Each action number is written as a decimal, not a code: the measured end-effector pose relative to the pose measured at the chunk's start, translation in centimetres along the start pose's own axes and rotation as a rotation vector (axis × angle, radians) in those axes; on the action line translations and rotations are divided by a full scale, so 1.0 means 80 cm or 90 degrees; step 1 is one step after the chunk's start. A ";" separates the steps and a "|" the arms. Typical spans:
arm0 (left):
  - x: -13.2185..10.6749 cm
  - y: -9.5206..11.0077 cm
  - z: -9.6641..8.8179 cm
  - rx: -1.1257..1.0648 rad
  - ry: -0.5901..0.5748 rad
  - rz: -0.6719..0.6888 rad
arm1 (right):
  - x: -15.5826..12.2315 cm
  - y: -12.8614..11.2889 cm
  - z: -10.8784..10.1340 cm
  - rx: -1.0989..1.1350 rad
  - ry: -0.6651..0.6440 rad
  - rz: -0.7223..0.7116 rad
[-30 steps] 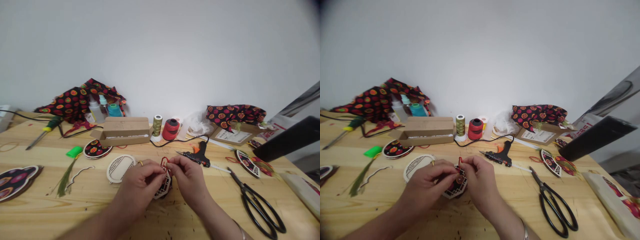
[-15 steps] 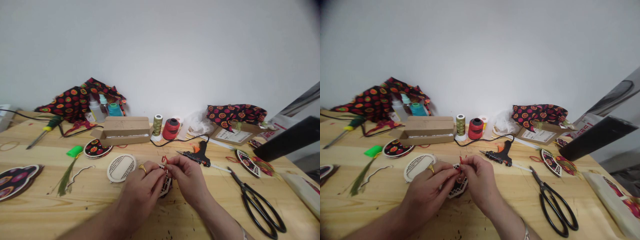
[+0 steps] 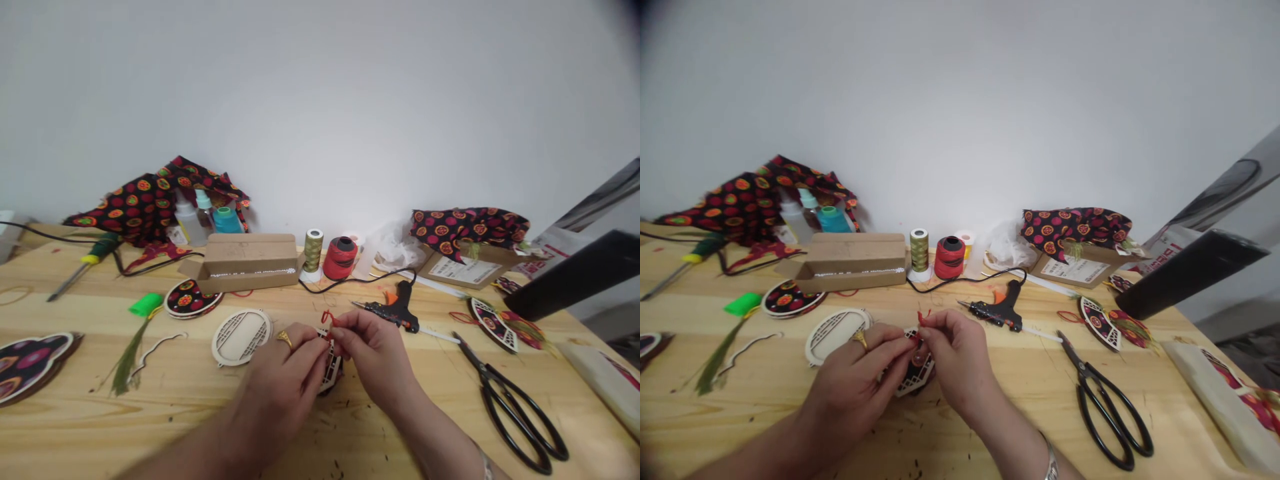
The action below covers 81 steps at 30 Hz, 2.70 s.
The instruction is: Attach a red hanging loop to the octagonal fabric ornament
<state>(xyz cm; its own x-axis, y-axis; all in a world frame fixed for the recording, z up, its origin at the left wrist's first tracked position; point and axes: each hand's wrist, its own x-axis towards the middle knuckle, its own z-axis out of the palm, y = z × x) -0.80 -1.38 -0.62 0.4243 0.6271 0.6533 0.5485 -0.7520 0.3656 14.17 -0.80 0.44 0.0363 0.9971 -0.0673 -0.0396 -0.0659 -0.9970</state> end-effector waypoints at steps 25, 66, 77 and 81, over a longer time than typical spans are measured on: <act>0.004 0.003 -0.009 0.034 -0.004 -0.026 | 0.001 -0.002 0.001 0.016 -0.020 0.009; 0.024 -0.003 -0.007 -0.574 -0.123 -0.660 | -0.007 0.003 -0.003 -0.308 -0.028 -0.190; 0.034 0.000 -0.016 -0.482 -0.188 -0.631 | -0.007 0.003 -0.003 -0.306 -0.037 -0.186; 0.034 0.001 -0.018 -0.465 -0.197 -0.629 | -0.006 0.004 -0.002 -0.299 -0.038 -0.185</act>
<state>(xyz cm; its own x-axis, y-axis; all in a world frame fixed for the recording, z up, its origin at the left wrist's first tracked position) -0.65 -0.01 2.15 0.2672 0.9301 -0.2519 0.2446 0.1874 0.9513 14.28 -1.31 0.18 -0.0784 0.9763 0.2019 0.4131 0.2161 -0.8847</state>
